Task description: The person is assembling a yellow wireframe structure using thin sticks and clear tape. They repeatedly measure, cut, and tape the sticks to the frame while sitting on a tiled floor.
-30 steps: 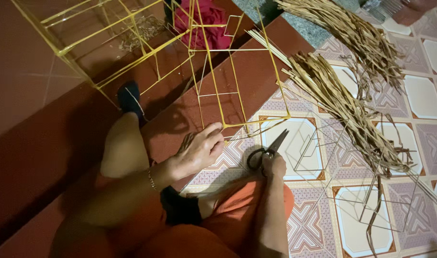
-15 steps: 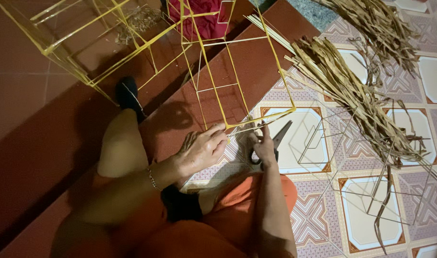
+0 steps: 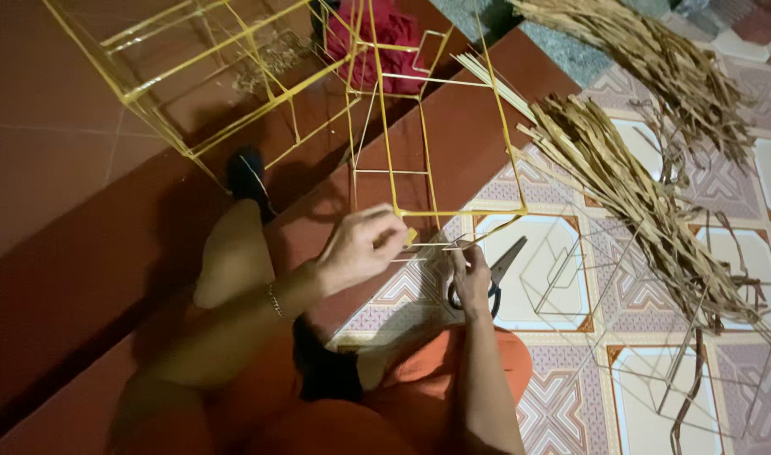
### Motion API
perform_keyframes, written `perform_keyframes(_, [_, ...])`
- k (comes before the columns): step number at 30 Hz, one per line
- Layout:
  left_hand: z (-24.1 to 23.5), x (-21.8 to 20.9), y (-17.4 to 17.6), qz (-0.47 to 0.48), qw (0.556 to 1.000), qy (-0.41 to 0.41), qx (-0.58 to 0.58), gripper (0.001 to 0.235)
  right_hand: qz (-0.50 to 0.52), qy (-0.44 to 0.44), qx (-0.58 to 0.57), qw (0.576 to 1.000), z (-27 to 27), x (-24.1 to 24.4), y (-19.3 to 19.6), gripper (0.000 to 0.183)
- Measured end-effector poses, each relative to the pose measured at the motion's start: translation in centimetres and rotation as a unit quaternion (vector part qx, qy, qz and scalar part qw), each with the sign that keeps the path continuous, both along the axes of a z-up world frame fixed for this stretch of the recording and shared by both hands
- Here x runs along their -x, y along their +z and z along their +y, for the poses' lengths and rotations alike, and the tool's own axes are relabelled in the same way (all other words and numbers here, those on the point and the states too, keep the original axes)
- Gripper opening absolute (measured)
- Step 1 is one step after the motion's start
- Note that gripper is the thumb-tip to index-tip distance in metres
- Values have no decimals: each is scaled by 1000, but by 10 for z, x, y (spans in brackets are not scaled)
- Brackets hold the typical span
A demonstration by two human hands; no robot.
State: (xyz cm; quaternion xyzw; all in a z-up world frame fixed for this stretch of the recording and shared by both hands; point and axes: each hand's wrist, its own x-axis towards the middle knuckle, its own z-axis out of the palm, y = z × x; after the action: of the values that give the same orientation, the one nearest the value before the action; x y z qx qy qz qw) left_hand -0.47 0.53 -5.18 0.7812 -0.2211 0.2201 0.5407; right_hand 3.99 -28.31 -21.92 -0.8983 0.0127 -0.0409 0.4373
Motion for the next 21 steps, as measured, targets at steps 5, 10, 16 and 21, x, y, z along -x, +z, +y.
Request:
perform_keyframes(5, [28,-21,30,-43,996,36,63,10,66,82,-169,980,19,12,-8,29])
perform_keyframes(10, [48,-30,64,-39,993,66,93,7,9,134,-230,964,42,12,7,22])
perform_keyframes(16, [59,-69,109,-67,989,109,81,8,-100,94,-349,927,78,36,102,30])
perform_keyframes(21, [74,-100,156,-53,978,24,200,10,-221,65,-415,880,94,34,187,28])
